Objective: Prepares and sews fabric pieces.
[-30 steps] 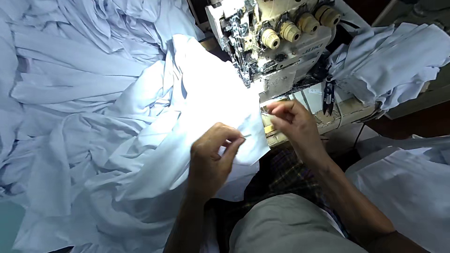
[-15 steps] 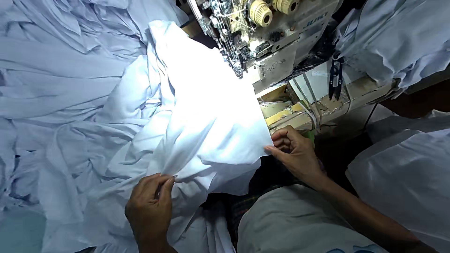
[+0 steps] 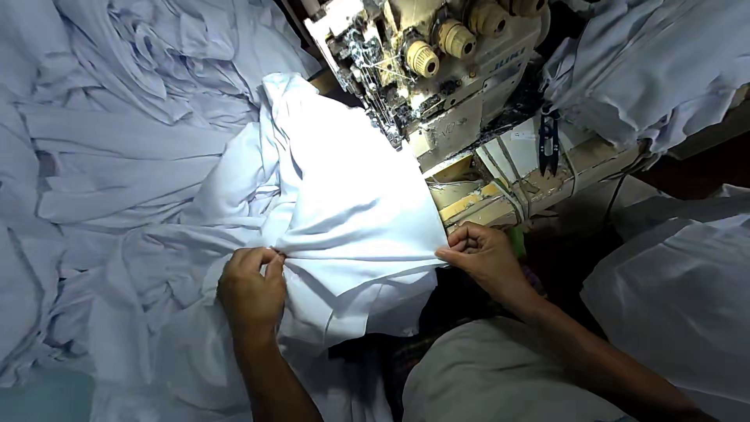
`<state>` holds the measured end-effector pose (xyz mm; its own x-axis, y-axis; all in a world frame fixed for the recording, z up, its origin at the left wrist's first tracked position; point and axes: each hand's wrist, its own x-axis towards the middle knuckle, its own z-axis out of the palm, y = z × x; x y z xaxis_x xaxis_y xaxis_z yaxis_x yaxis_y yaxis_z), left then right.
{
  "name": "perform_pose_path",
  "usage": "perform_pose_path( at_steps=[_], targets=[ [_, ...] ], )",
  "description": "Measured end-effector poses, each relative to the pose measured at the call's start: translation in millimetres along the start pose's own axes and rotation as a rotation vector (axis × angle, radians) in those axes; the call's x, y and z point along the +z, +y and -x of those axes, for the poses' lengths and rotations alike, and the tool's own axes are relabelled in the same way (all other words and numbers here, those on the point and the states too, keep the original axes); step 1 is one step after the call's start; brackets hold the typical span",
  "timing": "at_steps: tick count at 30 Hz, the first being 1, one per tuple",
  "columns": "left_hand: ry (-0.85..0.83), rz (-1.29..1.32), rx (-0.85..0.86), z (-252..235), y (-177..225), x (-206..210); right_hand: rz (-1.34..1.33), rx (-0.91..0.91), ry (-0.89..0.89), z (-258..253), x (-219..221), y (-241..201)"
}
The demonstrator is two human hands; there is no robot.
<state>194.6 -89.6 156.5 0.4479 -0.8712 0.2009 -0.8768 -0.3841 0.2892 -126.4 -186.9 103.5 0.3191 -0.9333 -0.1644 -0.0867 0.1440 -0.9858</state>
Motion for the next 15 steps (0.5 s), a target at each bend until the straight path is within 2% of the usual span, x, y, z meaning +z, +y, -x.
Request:
perform_pose_path(
  at_steps=[3,7,11,15],
  targets=[
    [0.11,0.058,0.077,-0.1,17.9,-17.4,-0.01,-0.031,0.003,-0.5,-4.8,2.1],
    [0.225,0.32,0.326,-12.1,80.2,-30.1,-0.115,-0.046,-0.046,7.4,-10.3,0.1],
    [0.177,0.416,0.485,-24.3,149.3,-0.1,-0.14,0.022,-0.048,16.6,-8.3,-6.4],
    [0.138,0.264,0.518,-35.1,175.1,25.7,-0.143,0.017,-0.045,17.2,-7.7,-4.9]
  ],
)
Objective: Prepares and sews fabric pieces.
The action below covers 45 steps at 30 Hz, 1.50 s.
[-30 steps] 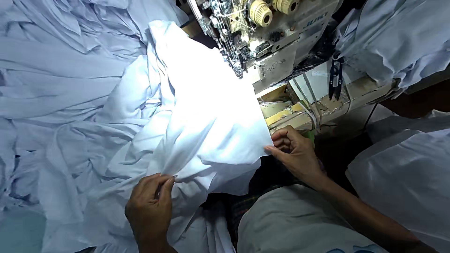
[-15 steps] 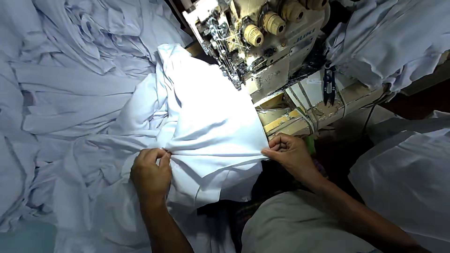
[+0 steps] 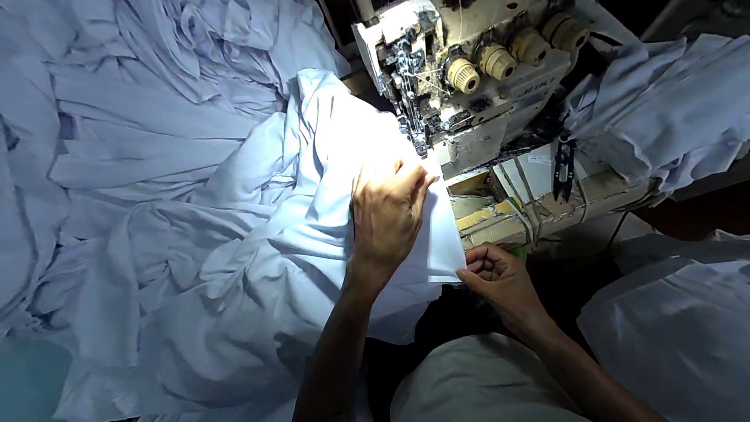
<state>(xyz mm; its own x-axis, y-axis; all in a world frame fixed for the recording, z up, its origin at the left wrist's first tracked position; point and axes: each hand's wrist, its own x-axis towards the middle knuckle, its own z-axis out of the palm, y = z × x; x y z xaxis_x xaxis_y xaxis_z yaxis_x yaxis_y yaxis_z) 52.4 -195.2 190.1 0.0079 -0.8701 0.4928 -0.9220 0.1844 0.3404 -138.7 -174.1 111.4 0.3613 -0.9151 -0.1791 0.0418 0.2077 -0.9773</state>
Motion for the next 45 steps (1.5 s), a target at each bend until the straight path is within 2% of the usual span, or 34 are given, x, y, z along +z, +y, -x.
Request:
perform_pose_path(
  at_steps=[5,11,16,22,30,34,39,42,45],
  targets=[
    [-0.067,-0.241,0.006,-8.2,6.2,-1.9,0.002,0.008,-0.002,1.3,1.0,1.2],
    [-0.015,-0.014,-0.087,-11.1,14.0,-12.7,0.02,-0.002,-0.001,-1.8,1.2,2.5],
    [0.02,-0.233,-0.128,-10.3,15.7,10.7,0.036,-0.008,-0.02,-3.1,0.9,3.2],
    [-0.005,-0.103,-0.114,-12.0,18.2,5.2,0.019,-0.013,-0.023,-5.0,-0.9,5.3],
    [-0.158,-0.399,-0.133,-22.1,29.1,4.0,0.043,-0.04,-0.037,-7.6,-2.1,9.6],
    [-0.161,-0.469,-0.125,-26.2,31.1,4.4,0.044,-0.045,-0.044,-9.0,-2.6,10.6],
    [-0.099,-0.342,-0.202,-21.2,20.8,7.6,0.02,-0.035,-0.054,-8.6,-3.3,9.6],
    [0.016,-0.176,-0.277,-15.8,13.5,14.1,0.015,-0.046,-0.054,-9.1,-3.8,10.9],
    [0.141,0.008,-0.271,-8.7,4.3,27.0,0.016,-0.049,-0.051,-8.6,-3.9,11.2]
  ],
)
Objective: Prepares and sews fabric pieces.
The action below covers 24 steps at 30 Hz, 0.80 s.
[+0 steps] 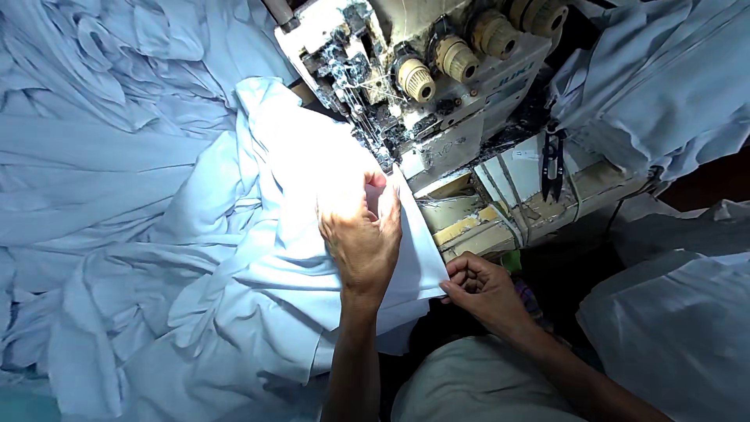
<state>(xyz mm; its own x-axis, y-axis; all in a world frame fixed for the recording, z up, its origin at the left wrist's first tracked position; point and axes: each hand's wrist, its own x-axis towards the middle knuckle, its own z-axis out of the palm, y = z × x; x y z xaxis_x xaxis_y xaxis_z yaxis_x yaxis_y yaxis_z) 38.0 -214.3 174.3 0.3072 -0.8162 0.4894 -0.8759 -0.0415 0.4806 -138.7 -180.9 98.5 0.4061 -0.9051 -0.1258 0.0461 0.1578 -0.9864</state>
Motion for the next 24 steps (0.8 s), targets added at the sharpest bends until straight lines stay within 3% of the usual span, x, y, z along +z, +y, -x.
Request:
perform_pose_path(
  at_steps=[6,12,19,24],
  targets=[
    [0.056,0.019,0.13,8.2,-8.0,3.0,0.002,0.002,0.004,1.8,0.3,-0.6],
    [-0.061,0.049,0.179,27.6,-18.3,-8.7,0.022,0.009,0.004,2.2,-0.8,-1.6],
    [-0.122,0.069,0.039,29.7,-3.2,-13.8,0.008,0.019,0.002,2.6,-1.0,-4.0],
    [-0.14,0.006,0.035,31.4,5.6,-13.8,-0.023,0.042,-0.011,11.0,-3.0,-14.3]
  ],
)
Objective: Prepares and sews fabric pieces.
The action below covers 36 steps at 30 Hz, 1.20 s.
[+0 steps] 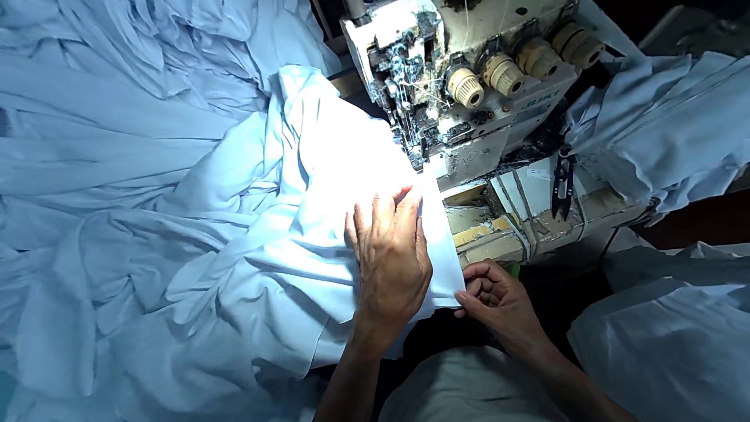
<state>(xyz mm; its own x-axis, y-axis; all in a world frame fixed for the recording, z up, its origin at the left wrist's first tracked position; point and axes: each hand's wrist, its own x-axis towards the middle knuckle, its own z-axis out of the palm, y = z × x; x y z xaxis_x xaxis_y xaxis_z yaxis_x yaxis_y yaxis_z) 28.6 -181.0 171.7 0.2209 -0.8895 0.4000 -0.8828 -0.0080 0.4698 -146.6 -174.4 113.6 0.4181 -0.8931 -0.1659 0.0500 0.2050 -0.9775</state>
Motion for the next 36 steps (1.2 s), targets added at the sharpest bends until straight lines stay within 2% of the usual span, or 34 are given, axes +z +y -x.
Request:
perform_pose_path(
  at_steps=[10,13,16,18,21,24,29,36],
  targets=[
    [-0.108,-0.118,0.08,-32.7,-26.7,-4.0,-0.038,-0.132,0.024,-20.5,10.1,-19.6],
    [-0.055,-0.143,0.098,-31.9,-27.9,-4.7,-0.061,-0.137,-0.013,-21.3,11.5,-20.4],
    [0.106,-0.141,0.135,-15.1,-13.9,-13.6,-0.065,-0.174,-0.02,-20.1,11.2,-19.6],
    [0.145,-0.12,0.164,1.1,-2.0,-22.3,-0.029,-0.224,-0.009,-21.6,12.6,-19.1],
    [0.029,-0.17,0.133,10.9,0.3,-25.1,0.169,-0.383,0.045,-36.7,14.1,-17.1],
    [-0.061,-0.199,0.101,-3.0,-19.7,-16.4,0.431,-0.544,0.124,-58.3,15.8,-16.3],
    [-0.074,-0.162,0.086,-30.6,-38.4,-17.3,0.831,-0.763,0.196,-82.2,20.1,-37.1],
    [-0.004,-0.028,0.033,-70.0,-64.0,-8.8,1.19,-0.801,0.259,-90.3,29.3,-51.4]
  ],
)
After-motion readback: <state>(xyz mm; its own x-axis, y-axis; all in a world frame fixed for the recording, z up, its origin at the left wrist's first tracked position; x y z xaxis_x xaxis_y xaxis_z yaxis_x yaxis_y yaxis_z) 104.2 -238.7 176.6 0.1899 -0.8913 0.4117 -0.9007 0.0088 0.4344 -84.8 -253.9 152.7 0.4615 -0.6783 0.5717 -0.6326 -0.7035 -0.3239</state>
